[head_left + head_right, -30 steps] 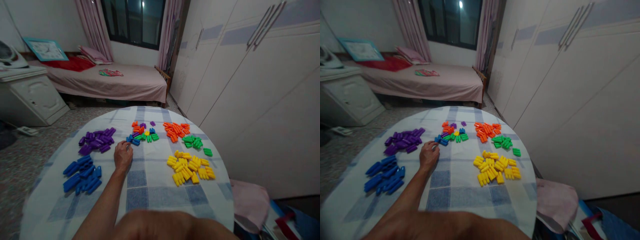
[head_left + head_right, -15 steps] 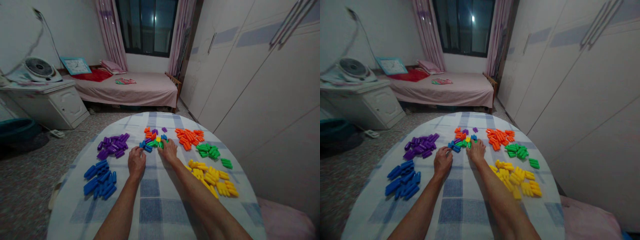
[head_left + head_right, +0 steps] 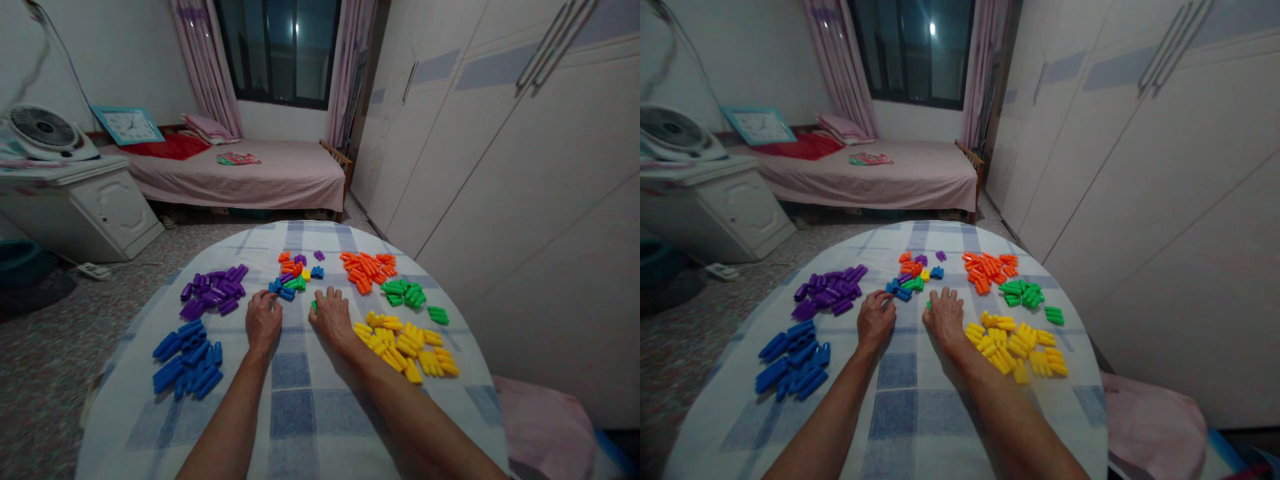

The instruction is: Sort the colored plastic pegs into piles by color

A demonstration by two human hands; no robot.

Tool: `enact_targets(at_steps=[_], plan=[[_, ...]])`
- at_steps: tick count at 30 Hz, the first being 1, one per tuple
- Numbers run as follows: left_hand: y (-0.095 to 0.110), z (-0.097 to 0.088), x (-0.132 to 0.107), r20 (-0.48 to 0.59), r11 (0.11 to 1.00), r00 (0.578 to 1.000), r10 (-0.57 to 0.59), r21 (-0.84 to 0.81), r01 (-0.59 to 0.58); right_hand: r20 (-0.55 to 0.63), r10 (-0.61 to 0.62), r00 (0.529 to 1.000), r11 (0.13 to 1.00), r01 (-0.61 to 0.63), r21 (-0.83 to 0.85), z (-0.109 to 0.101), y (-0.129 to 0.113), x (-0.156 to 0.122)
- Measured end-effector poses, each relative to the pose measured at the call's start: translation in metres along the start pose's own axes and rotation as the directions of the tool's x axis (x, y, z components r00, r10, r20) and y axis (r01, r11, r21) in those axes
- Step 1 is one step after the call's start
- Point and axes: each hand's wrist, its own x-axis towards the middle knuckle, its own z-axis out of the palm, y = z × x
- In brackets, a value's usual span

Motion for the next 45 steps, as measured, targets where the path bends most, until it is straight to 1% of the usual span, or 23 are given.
enact_targets(at_steps=[4,6,7,8,10,12,13,14,15,18,20,23,25,28,33,36,39,41,43,45], plan=[[0.001,-0.001,-0.001,0.005,1.000,1.000,0.002,-0.006,-0.002,0.057,-0.031,0.998,0.999,0.031,0.007,-0.007,0.003,-0.010],[0.001,-0.001,-0.001,0.002,1.000,1.000,-0.003,-0.007,0.003,0.075,-0.056,0.996,0.998,0.054,0.025,-0.017,0.006,-0.014],[0.001,-0.001,-0.001,-0.001,1.000,1.000,-0.004,-0.007,0.004,0.066,-0.073,0.995,0.997,0.070,0.042,-0.024,0.009,-0.016],[0.000,-0.001,-0.001,-0.003,1.000,1.000,-0.006,-0.008,0.006,0.038,-0.083,0.996,0.995,0.081,0.061,-0.033,0.014,-0.018],[0.000,0.000,-0.001,-0.003,1.000,1.000,-0.011,-0.012,0.011,-0.074,-0.072,0.995,0.993,0.079,0.093,-0.052,0.032,-0.020],[-0.001,0.001,-0.001,-0.001,1.000,1.000,-0.011,-0.017,0.011,-0.221,0.019,0.975,0.996,0.001,0.089,-0.068,0.060,-0.022],[-0.001,0.001,-0.001,-0.001,1.000,1.000,-0.007,-0.017,0.007,-0.269,0.078,0.960,0.996,-0.063,0.064,-0.074,0.077,-0.022],[0.000,0.001,-0.001,-0.001,1.000,1.000,-0.004,-0.016,0.004,-0.278,0.139,0.950,0.990,-0.136,0.029,-0.076,0.094,-0.023],[0.000,0.000,-0.001,-0.001,1.000,1.000,-0.003,-0.013,0.003,-0.268,0.201,0.942,0.977,-0.213,-0.014,-0.077,0.112,-0.024],[0.002,-0.001,-0.001,-0.001,1.000,1.000,-0.021,-0.015,0.021,-0.190,0.303,0.934,0.938,-0.327,-0.111,-0.064,0.158,-0.030],[0.003,-0.002,-0.001,0.000,0.999,1.000,-0.030,-0.023,0.030,-0.151,0.340,0.928,0.923,-0.360,-0.134,-0.049,0.180,-0.035],[0.003,-0.002,-0.001,0.006,0.999,1.000,-0.030,-0.023,0.030,-0.131,0.335,0.933,0.929,-0.350,-0.119,-0.030,0.198,-0.041],[0.002,-0.001,-0.001,0.010,0.999,1.000,-0.029,-0.020,0.030,-0.138,0.312,0.940,0.942,-0.325,-0.083,-0.023,0.204,-0.043],[0.002,-0.001,-0.001,0.010,0.999,0.999,-0.031,-0.021,0.032,-0.146,0.310,0.939,0.947,-0.318,-0.036,-0.018,0.209,-0.042],[0.004,-0.002,-0.001,0.001,0.998,0.999,-0.048,-0.039,0.048,-0.118,0.318,0.941,0.948,-0.319,0.007,-0.018,0.213,-0.042],[0.005,-0.002,-0.001,0.001,0.998,0.999,-0.048,-0.042,0.048,-0.108,0.317,0.942,0.948,-0.318,0.004,-0.022,0.210,-0.043],[0.006,-0.003,-0.001,0.007,0.998,0.999,-0.051,-0.042,0.052,-0.140,0.319,0.937,0.945,-0.327,-0.033,-0.032,0.200,-0.039],[0.006,-0.003,-0.001,0.010,0.998,0.999,-0.053,-0.038,0.053,-0.167,0.289,0.943,0.954,-0.299,-0.036,-0.040,0.189,-0.033],[0.006,-0.003,-0.002,0.008,0.998,0.999,-0.051,-0.037,0.051,-0.193,0.227,0.955,0.972,-0.233,-0.008,-0.046,0.174,-0.023],[0.005,-0.002,-0.001,0.003,0.998,0.999,-0.046,-0.041,0.046,-0.217,0.139,0.966,0.990,-0.132,0.043,-0.049,0.156,-0.011]])
